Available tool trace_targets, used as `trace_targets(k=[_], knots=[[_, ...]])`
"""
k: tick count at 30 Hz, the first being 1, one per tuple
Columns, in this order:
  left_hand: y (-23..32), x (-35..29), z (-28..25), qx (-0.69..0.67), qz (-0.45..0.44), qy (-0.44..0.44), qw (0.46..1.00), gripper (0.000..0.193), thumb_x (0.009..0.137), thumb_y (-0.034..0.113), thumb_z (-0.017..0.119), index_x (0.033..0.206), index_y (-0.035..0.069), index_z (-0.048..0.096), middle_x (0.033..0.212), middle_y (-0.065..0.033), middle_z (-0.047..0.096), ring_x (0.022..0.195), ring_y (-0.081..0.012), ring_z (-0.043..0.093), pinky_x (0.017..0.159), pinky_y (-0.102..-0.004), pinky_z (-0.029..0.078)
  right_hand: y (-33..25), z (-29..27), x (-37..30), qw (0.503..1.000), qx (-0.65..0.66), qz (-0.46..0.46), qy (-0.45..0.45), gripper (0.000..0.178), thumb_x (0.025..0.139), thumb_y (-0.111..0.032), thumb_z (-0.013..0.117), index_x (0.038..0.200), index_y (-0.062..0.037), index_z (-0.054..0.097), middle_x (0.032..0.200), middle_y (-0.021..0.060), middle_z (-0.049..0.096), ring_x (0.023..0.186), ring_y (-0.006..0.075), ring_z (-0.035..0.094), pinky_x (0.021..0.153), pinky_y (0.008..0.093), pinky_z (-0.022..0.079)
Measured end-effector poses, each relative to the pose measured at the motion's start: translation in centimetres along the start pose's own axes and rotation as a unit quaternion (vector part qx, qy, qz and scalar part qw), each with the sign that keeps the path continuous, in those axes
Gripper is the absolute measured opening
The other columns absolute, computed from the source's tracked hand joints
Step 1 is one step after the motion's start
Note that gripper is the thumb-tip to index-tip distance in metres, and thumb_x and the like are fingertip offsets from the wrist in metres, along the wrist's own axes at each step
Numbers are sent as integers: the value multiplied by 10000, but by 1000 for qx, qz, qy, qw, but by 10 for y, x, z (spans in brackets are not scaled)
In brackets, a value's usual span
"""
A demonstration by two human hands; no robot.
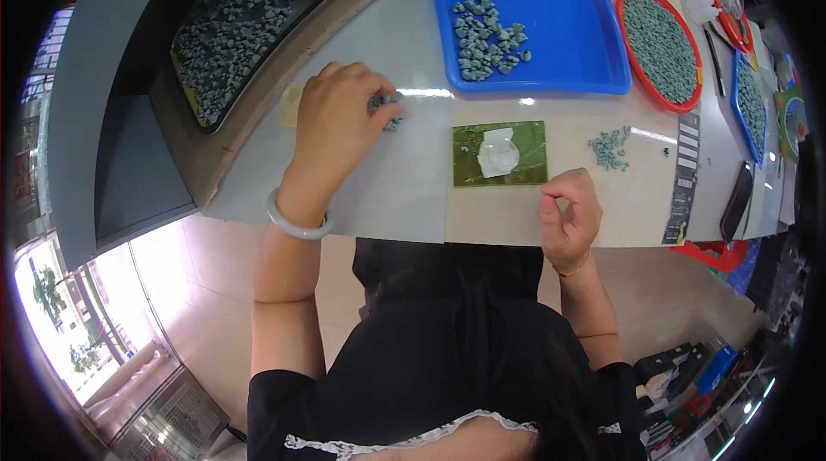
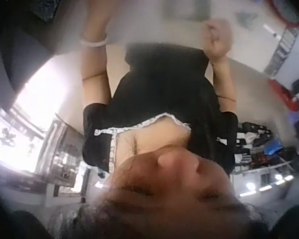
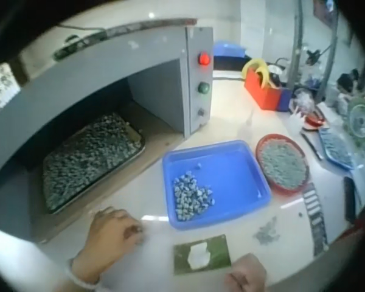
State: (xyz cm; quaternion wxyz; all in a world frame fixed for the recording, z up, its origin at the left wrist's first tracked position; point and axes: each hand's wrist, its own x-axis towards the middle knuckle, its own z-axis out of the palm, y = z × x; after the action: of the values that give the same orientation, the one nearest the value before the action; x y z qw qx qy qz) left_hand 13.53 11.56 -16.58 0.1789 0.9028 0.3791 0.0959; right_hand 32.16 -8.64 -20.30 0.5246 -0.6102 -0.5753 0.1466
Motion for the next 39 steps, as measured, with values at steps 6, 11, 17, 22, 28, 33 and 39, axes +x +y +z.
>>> trace_targets(k=[6,11,17,22,28,33,39], knots=[[14,-7,22,-56,-21,49,997,70,645,97,655,709,75,637,755,-28,567,774,-219,509,690,-325,380,6,-18,5,999,-42,-32,8,60,741,2,538,801,5,527,744,97,525,687,195,487,618,277,382],[28,-12,27,-7,7,71,997,46,652,83,645,694,79,628,762,-10,562,783,-205,508,706,-331,370,22,-74,27,959,-236,107,113,61,760,-26,573,818,-6,571,755,67,566,690,138,517,632,243,389],[30,-20,29,26,43,82,995,56,649,79,649,701,88,632,778,1,554,808,-191,503,734,-340,360,46,-109,42,923,-295,243,39,97,778,-45,568,856,3,600,769,80,599,650,125,535,605,229,412],[21,-25,20,11,16,95,995,54,639,73,652,687,84,630,814,-5,549,847,-198,491,761,-341,350,49,-95,48,932,-294,210,8,79,777,-37,564,838,10,581,748,76,580,621,119,523,585,230,414],[-3,-29,21,-25,74,94,992,95,644,59,655,735,71,629,845,-24,560,856,-221,506,754,-350,375,36,-80,50,931,-255,262,22,82,781,-13,558,859,8,547,752,44,566,624,92,506,591,213,405],[10,-46,21,-386,4,107,916,101,732,-48,605,818,2,617,874,-100,570,807,-192,590,673,-266,482,-3,-48,32,982,52,180,29,113,751,42,559,860,27,533,788,86,560,704,130,528,654,231,421],[49,-68,27,-642,-97,-127,750,80,763,-42,583,838,-30,610,908,-103,553,808,-177,598,677,-249,498,-31,7,22,959,164,186,-136,98,699,62,618,778,32,567,764,92,562,711,154,525,643,246,426]])
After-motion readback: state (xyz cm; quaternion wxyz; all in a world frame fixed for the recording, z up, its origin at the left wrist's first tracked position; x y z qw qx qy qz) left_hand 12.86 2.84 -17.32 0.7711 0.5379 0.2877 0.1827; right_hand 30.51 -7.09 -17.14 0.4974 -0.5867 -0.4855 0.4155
